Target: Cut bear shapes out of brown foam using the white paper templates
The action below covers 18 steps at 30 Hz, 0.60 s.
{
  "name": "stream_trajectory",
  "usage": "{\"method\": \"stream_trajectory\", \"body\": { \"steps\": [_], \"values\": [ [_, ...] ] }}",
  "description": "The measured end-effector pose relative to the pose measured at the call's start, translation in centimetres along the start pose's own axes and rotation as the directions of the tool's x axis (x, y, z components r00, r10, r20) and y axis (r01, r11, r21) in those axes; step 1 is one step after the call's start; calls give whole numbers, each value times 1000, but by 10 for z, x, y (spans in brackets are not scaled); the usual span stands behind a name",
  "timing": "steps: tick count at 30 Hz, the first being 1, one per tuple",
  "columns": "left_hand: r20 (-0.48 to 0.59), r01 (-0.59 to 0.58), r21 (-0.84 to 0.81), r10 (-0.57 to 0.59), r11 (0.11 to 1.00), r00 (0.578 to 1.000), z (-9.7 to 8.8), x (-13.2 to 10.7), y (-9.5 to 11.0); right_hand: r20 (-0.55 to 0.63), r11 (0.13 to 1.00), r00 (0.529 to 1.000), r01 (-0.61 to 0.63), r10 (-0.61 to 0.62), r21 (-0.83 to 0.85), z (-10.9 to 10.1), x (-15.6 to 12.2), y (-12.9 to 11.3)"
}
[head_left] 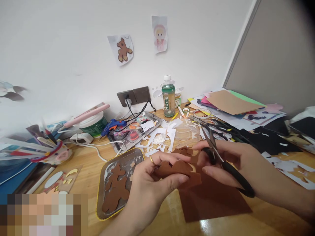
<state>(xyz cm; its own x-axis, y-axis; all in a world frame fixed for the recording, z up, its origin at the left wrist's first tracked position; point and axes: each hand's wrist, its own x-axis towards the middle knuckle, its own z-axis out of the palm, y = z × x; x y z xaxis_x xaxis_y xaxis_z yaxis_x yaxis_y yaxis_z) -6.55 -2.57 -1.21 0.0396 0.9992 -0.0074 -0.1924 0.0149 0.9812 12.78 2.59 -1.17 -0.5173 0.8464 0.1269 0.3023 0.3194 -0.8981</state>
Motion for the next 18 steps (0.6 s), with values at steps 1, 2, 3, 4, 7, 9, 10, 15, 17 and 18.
{"method": "stream_trajectory", "body": {
  "steps": [1, 2, 3, 4, 7, 9, 10, 15, 17, 18],
  "values": [
    [5, -16, -4, 16, 1000, 1000, 0, 1, -1, 4, 999, 1000, -1, 1, 54, 2, 2, 2],
    [13, -32, -16, 32, 999, 999, -1, 1, -3, 16, 996, 1000, 4, -6, 92, 4, 4, 4],
    [22, -48, -30, 49, 998, 999, -1, 1, -5, 35, 994, 999, 13, -17, 109, 6, 6, 6],
    [28, -60, -40, 61, 997, 998, -1, 2, -6, 51, 993, 998, 19, -25, 113, 7, 8, 6],
    [7, -34, -22, 34, 999, 999, -2, 2, -11, 32, 994, 999, 15, -19, 112, 10, 12, 2],
    [-33, 25, 11, -25, 1000, 999, -1, 1, -12, -8, 994, 1000, 11, -10, 110, 11, 13, -1],
    [-46, 47, 23, -46, 999, 998, -1, 1, -12, -18, 994, 1000, 17, -15, 107, 11, 12, -3],
    [-7, 28, 66, -28, 997, 1000, -1, -1, -12, -17, 997, 1000, 12, -11, 82, 15, 14, -1],
    [32, -42, 109, 39, 993, 999, -2, -3, -14, -7, 997, 1000, -11, 12, 83, 15, 15, 0],
    [50, -88, 141, 82, 986, 995, -2, -3, -15, 7, 995, 1000, -17, 16, 95, 15, 16, 0]
  ]
}}
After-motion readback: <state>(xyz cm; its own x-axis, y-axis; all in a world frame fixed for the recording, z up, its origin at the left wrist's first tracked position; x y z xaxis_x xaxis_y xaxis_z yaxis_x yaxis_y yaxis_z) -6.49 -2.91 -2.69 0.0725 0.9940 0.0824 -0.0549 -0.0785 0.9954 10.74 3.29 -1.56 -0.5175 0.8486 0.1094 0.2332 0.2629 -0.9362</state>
